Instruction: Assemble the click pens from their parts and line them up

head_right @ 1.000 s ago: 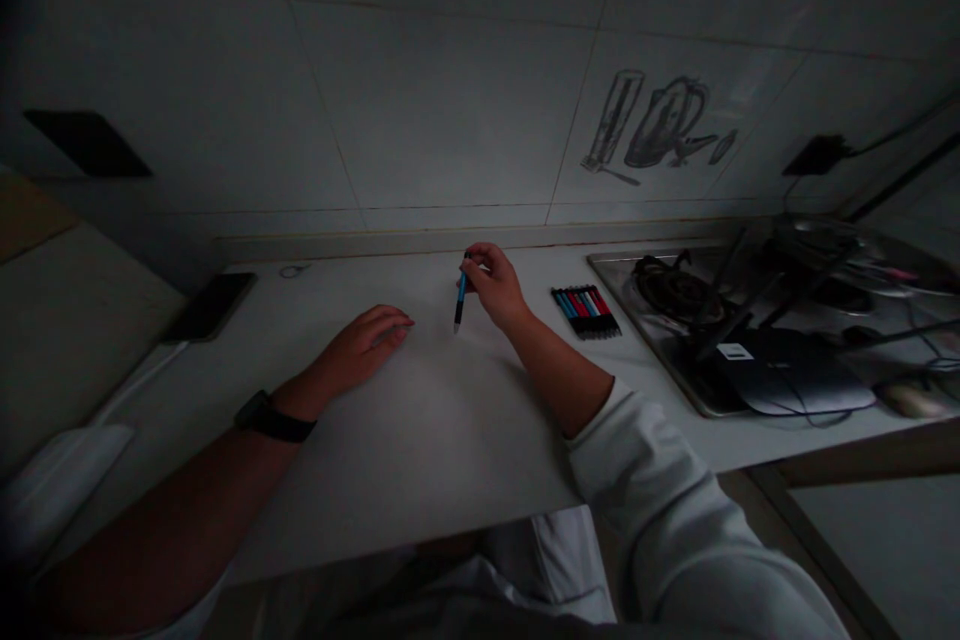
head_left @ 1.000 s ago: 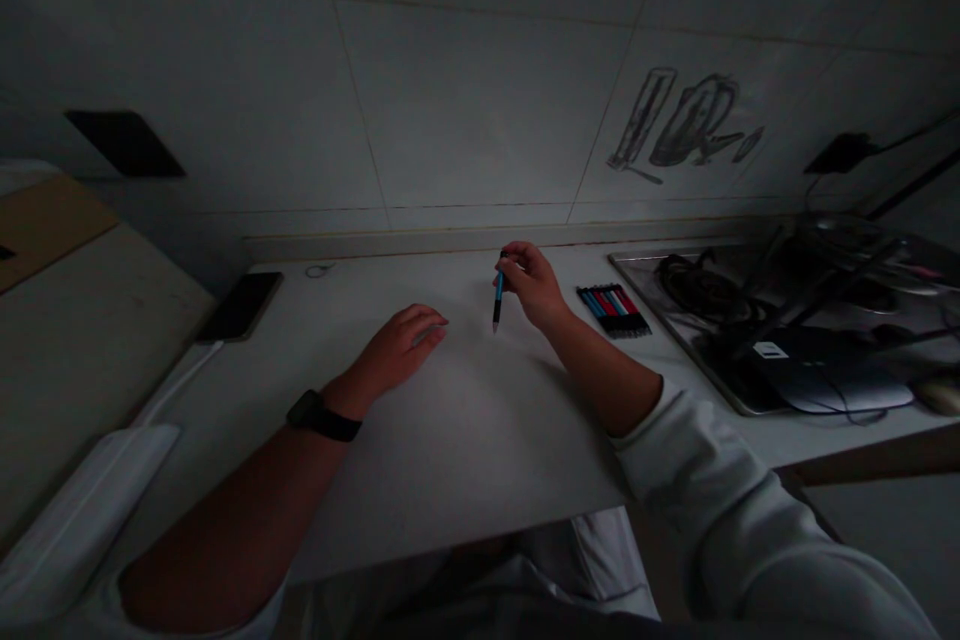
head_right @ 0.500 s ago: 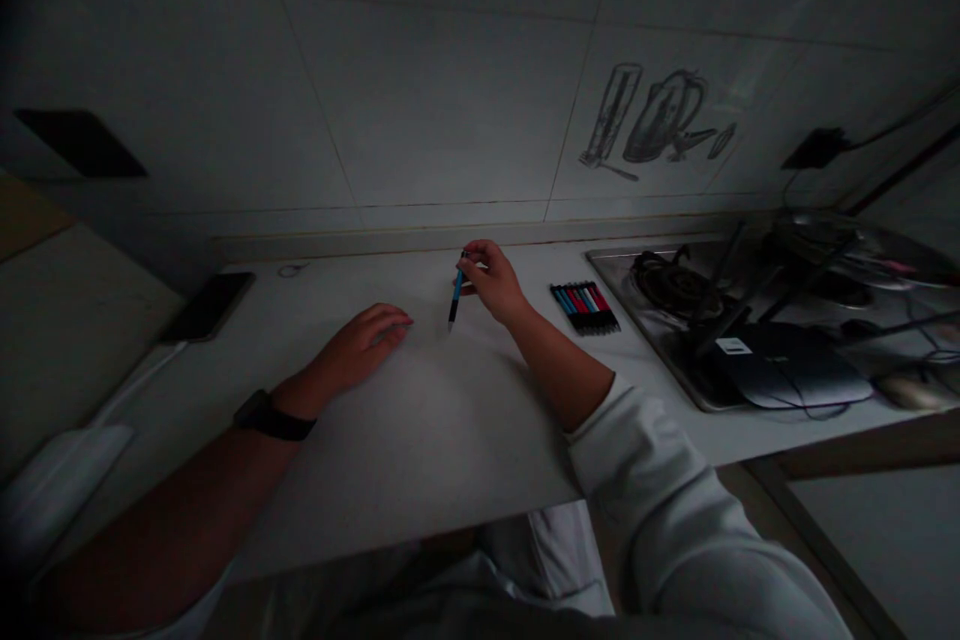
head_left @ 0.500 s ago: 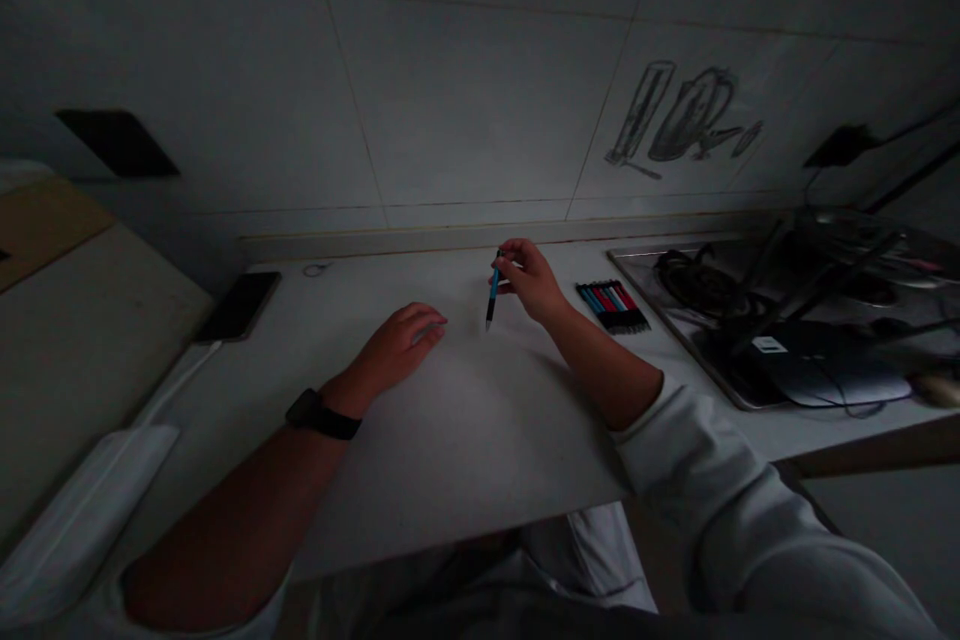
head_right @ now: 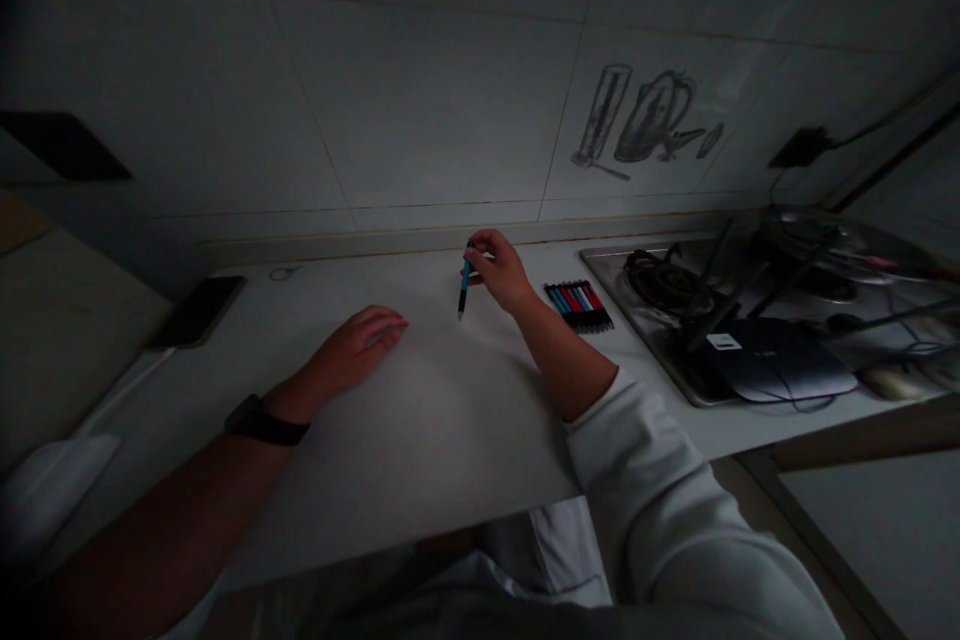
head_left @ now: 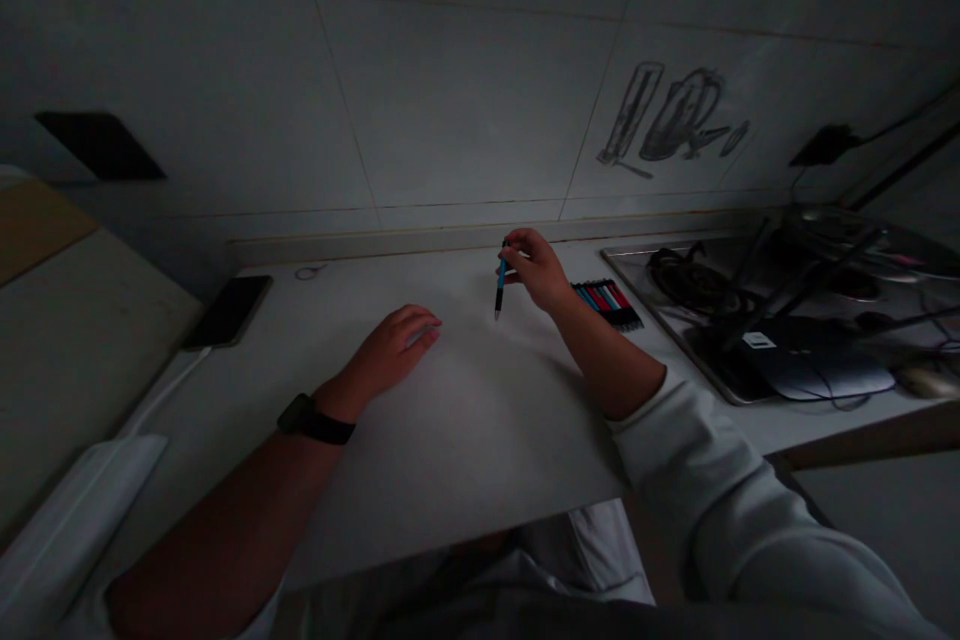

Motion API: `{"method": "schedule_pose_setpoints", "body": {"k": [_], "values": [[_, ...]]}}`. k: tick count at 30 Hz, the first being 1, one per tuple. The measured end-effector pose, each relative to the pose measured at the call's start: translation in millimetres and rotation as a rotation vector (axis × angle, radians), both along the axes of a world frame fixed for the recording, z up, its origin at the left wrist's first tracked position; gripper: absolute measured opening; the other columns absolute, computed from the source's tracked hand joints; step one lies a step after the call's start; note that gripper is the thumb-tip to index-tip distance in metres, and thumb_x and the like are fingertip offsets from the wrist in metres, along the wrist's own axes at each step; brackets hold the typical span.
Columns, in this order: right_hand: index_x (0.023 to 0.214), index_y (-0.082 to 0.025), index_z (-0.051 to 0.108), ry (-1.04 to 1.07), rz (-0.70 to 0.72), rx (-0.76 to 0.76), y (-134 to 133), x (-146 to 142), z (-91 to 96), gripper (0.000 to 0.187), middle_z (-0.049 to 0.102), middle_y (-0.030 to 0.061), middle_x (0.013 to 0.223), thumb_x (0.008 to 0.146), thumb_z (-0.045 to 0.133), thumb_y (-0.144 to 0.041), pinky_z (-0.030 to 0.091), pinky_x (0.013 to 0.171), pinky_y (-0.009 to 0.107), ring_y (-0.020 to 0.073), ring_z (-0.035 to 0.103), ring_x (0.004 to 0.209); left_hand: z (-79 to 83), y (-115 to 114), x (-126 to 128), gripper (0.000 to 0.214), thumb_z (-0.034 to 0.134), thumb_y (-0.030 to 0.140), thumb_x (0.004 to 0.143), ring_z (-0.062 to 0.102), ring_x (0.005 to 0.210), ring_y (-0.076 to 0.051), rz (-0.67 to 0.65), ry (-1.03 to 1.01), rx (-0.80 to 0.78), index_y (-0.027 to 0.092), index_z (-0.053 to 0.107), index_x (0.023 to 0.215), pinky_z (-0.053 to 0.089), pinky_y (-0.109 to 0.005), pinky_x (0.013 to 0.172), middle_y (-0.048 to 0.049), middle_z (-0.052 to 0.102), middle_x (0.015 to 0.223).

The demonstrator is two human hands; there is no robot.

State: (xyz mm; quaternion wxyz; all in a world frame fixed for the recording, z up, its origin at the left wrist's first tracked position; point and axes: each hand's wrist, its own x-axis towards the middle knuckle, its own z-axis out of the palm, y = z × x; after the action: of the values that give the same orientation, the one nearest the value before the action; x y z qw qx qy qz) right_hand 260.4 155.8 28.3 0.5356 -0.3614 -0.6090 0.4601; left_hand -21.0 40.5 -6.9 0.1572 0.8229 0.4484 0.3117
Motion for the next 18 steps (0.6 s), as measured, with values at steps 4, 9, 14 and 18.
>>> {"method": "schedule_pose_setpoints", "body": {"k": [4,9,14,18], "values": [[0.109,-0.030,0.051,-0.010,-0.094,0.046,13.0,25.8,16.6,0.041,0.057,-0.0031,0.095,0.079,0.074,-0.047,0.061,0.060,0.032,0.0138,0.066,0.071,-0.4,0.7,-1.0,0.037,0.046,0.049,0.106,0.065,0.114,-0.023,0.003,0.005,-0.007,0.024,0.071,0.118,0.052,-0.046,0.107,-0.0083,0.067,0.120],[0.104,-0.028,0.052,-0.064,-0.279,0.082,27.3,72.9,34.4,0.037,0.060,-0.0016,0.091,0.079,0.071,-0.047,0.056,0.060,0.026,0.0138,0.063,0.074,-2.0,1.5,-2.8,0.036,0.046,0.047,0.106,0.064,0.115,-0.024,0.010,0.007,-0.012,0.023,0.071,0.117,0.051,-0.047,0.108,-0.0085,0.067,0.120],[0.105,-0.028,0.050,-0.092,-0.393,0.058,24.4,112.2,33.7,0.034,0.060,-0.0015,0.094,0.082,0.066,-0.047,0.057,0.065,0.028,0.0134,0.064,0.076,-5.6,3.1,-4.8,0.037,0.045,0.047,0.106,0.064,0.117,-0.023,0.009,0.012,-0.003,0.024,0.071,0.119,0.050,-0.047,0.109,-0.0079,0.066,0.122],[0.104,-0.027,0.051,-0.132,-0.407,0.037,15.7,128.3,22.1,0.036,0.059,-0.0018,0.093,0.080,0.069,-0.047,0.058,0.064,0.029,0.0134,0.064,0.075,-6.8,3.9,-5.4,0.037,0.046,0.048,0.106,0.064,0.116,-0.024,0.005,0.009,0.009,0.024,0.072,0.117,0.051,-0.047,0.109,-0.0079,0.068,0.121]]}}
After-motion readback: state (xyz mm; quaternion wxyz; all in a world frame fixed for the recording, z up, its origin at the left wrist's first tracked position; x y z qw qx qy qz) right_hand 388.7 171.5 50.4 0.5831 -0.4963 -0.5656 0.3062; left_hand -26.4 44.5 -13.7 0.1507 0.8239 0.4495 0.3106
